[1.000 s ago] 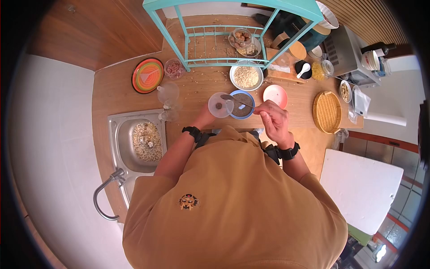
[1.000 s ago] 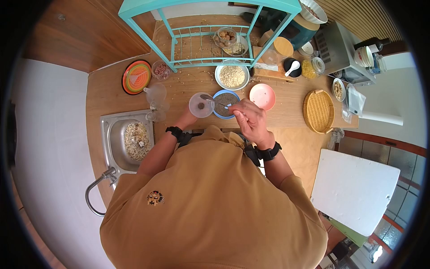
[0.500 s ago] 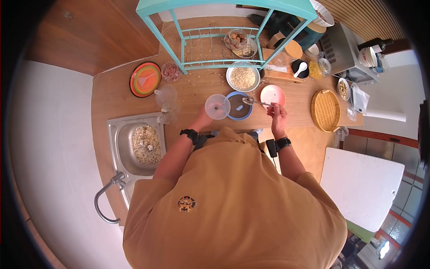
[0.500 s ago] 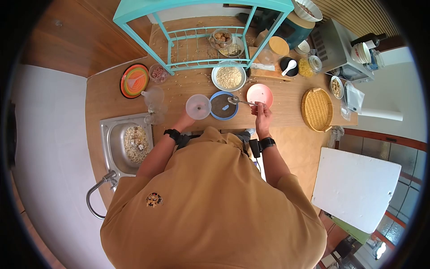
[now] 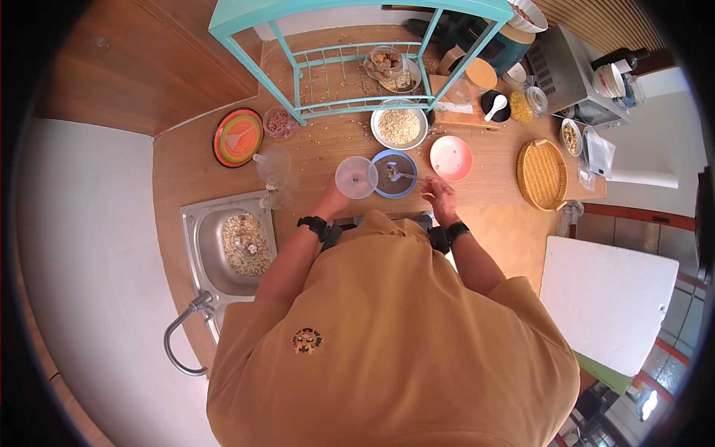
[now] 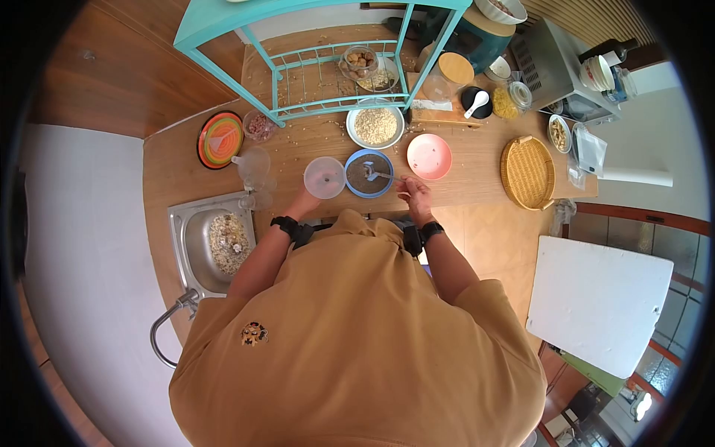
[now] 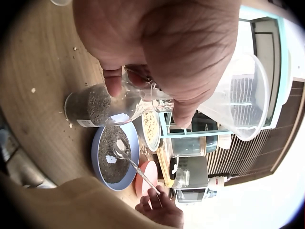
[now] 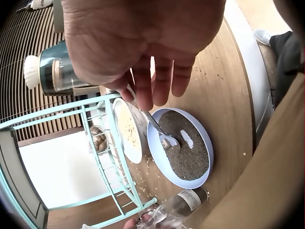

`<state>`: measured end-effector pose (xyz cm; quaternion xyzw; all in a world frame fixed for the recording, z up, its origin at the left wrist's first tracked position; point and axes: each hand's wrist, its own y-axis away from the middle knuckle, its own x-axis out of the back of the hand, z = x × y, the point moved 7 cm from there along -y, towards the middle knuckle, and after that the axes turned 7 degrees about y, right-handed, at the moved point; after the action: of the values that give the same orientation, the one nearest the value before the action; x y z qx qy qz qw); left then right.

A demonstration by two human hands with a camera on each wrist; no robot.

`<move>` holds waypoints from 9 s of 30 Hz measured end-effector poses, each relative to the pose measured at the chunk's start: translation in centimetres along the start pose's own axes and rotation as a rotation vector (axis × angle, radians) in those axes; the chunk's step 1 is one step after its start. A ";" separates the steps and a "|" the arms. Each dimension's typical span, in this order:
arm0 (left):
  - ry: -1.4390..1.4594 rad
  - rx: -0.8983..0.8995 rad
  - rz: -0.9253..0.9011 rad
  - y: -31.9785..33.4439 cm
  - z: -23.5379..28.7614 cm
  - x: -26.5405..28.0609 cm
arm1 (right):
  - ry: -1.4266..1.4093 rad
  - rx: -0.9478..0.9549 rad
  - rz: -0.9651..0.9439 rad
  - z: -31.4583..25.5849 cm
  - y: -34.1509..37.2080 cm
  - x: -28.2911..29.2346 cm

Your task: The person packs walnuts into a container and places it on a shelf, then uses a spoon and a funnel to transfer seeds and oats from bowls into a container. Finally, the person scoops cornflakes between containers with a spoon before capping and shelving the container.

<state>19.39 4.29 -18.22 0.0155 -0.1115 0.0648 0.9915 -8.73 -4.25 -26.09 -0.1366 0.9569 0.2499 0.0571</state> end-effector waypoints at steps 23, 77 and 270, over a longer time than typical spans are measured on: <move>-0.039 -0.045 0.012 -0.1 0.5 0.1 | -0.275 0.083 0.011 -6.3 2.4 2.2; 0.061 -0.022 0.011 0.1 -0.4 -0.2 | 0.022 0.084 0.109 -3.8 3.0 3.0; -0.012 -0.052 0.028 0.0 0.1 -0.2 | -0.198 -0.151 0.088 2.8 2.5 0.8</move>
<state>19.18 4.30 -18.14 -0.0114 -0.1195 0.0756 0.9899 -10.10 -1.00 -27.48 -0.0729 0.9301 0.3359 0.1296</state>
